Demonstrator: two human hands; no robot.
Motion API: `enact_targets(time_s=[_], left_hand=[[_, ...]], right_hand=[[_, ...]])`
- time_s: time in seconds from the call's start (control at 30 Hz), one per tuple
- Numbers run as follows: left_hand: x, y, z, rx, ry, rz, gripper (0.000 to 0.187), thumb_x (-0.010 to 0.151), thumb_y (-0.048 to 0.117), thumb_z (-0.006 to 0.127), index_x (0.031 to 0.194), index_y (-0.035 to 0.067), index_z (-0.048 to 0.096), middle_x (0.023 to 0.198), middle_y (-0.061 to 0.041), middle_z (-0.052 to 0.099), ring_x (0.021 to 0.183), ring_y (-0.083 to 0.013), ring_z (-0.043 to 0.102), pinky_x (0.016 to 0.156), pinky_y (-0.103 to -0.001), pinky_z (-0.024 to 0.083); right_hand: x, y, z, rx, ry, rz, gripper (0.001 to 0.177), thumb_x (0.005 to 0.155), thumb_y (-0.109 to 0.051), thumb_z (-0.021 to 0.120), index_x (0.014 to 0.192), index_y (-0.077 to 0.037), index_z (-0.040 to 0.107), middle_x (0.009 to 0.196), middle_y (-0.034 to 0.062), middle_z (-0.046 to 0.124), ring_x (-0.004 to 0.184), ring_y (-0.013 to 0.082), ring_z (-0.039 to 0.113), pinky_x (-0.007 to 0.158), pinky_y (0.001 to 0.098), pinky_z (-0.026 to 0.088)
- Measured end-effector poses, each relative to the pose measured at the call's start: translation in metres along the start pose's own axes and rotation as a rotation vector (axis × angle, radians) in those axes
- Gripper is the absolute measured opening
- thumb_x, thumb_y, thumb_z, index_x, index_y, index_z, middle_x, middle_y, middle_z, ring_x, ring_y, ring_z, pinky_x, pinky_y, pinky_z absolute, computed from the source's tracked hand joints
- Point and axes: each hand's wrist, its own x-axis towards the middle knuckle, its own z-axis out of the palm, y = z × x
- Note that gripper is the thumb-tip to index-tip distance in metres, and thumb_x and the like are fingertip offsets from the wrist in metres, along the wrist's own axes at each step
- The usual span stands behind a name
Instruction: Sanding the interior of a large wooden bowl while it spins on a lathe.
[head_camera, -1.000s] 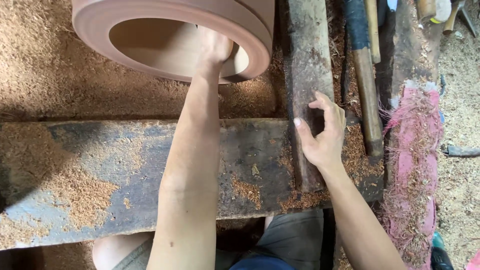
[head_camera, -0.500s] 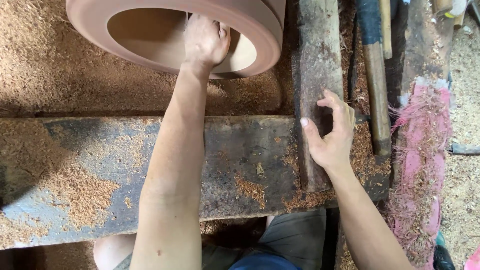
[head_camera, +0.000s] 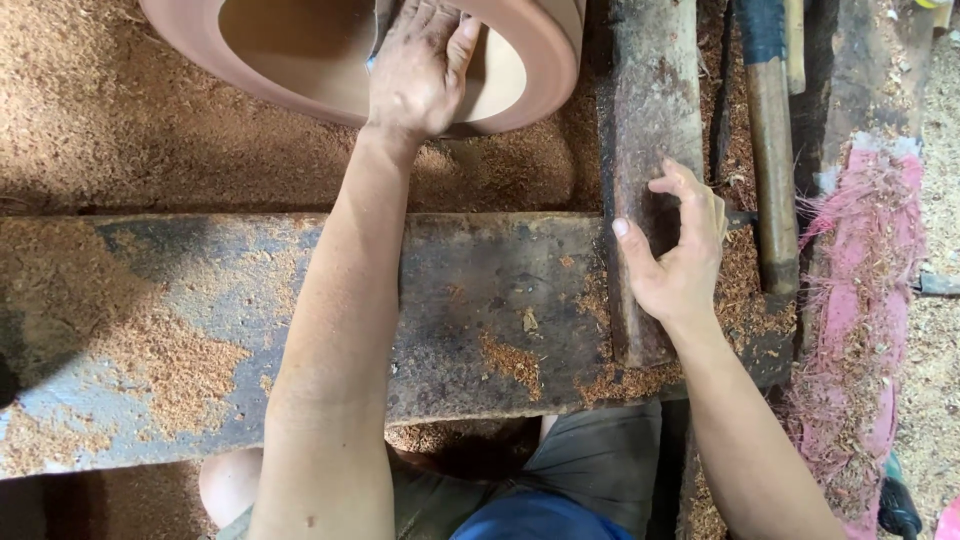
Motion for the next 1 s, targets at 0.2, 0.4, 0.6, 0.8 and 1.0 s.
enact_targets(time_s=[0.2, 0.4, 0.6, 0.8, 1.0], left_hand=[[-0.012, 0.006, -0.006, 0.001, -0.002, 0.064, 0.055, 0.114, 0.045, 0.037, 0.155, 0.010, 0.049, 0.161, -0.014, 0.045, 0.152, -0.0326, 0.033, 0.128, -0.042, 0.024], [-0.023, 0.010, -0.010, 0.044, -0.034, 0.046, 0.054, 0.114, 0.046, 0.038, 0.157, 0.014, 0.044, 0.166, -0.007, 0.041, 0.158, -0.0256, 0.030, 0.132, -0.040, 0.021], [-0.035, 0.012, -0.009, 0.038, -0.083, 0.036, 0.057, 0.113, 0.047, 0.034, 0.160, 0.016, 0.040, 0.168, -0.005, 0.035, 0.157, -0.0252, 0.027, 0.131, -0.040, 0.020], [-0.047, 0.023, -0.016, 0.051, -0.151, -0.006, 0.062, 0.111, 0.052, 0.029, 0.161, 0.017, 0.037, 0.168, -0.004, 0.033, 0.157, -0.0257, 0.024, 0.129, -0.041, 0.018], [-0.063, 0.039, -0.026, 0.036, -0.260, -0.099, 0.062, 0.109, 0.052, 0.024, 0.160, 0.020, 0.035, 0.167, -0.003, 0.029, 0.156, -0.0242, 0.022, 0.128, -0.039, 0.017]], right_hand=[[-0.001, 0.000, 0.000, 0.004, 0.018, -0.016, 0.062, 0.100, -0.028, 0.078, 0.150, -0.003, 0.050, 0.137, 0.0122, 0.063, 0.131, 0.0313, 0.053, 0.119, 0.0463, 0.037], [-0.003, -0.001, 0.000, 0.027, 0.020, -0.003, 0.064, 0.100, -0.026, 0.078, 0.152, -0.003, 0.049, 0.136, 0.0115, 0.063, 0.130, 0.0317, 0.053, 0.119, 0.0462, 0.038], [-0.002, -0.001, 0.000, 0.026, 0.022, -0.002, 0.065, 0.098, -0.026, 0.078, 0.152, -0.003, 0.049, 0.134, 0.0111, 0.064, 0.131, 0.0326, 0.053, 0.118, 0.0475, 0.036], [-0.003, 0.001, 0.000, 0.024, 0.025, -0.018, 0.064, 0.100, -0.028, 0.077, 0.153, -0.003, 0.048, 0.133, 0.0107, 0.064, 0.131, 0.0315, 0.052, 0.117, 0.0487, 0.036], [-0.006, 0.003, 0.000, 0.034, 0.034, -0.017, 0.063, 0.101, -0.032, 0.075, 0.152, -0.004, 0.049, 0.133, 0.0106, 0.064, 0.131, 0.0310, 0.053, 0.117, 0.0482, 0.036]])
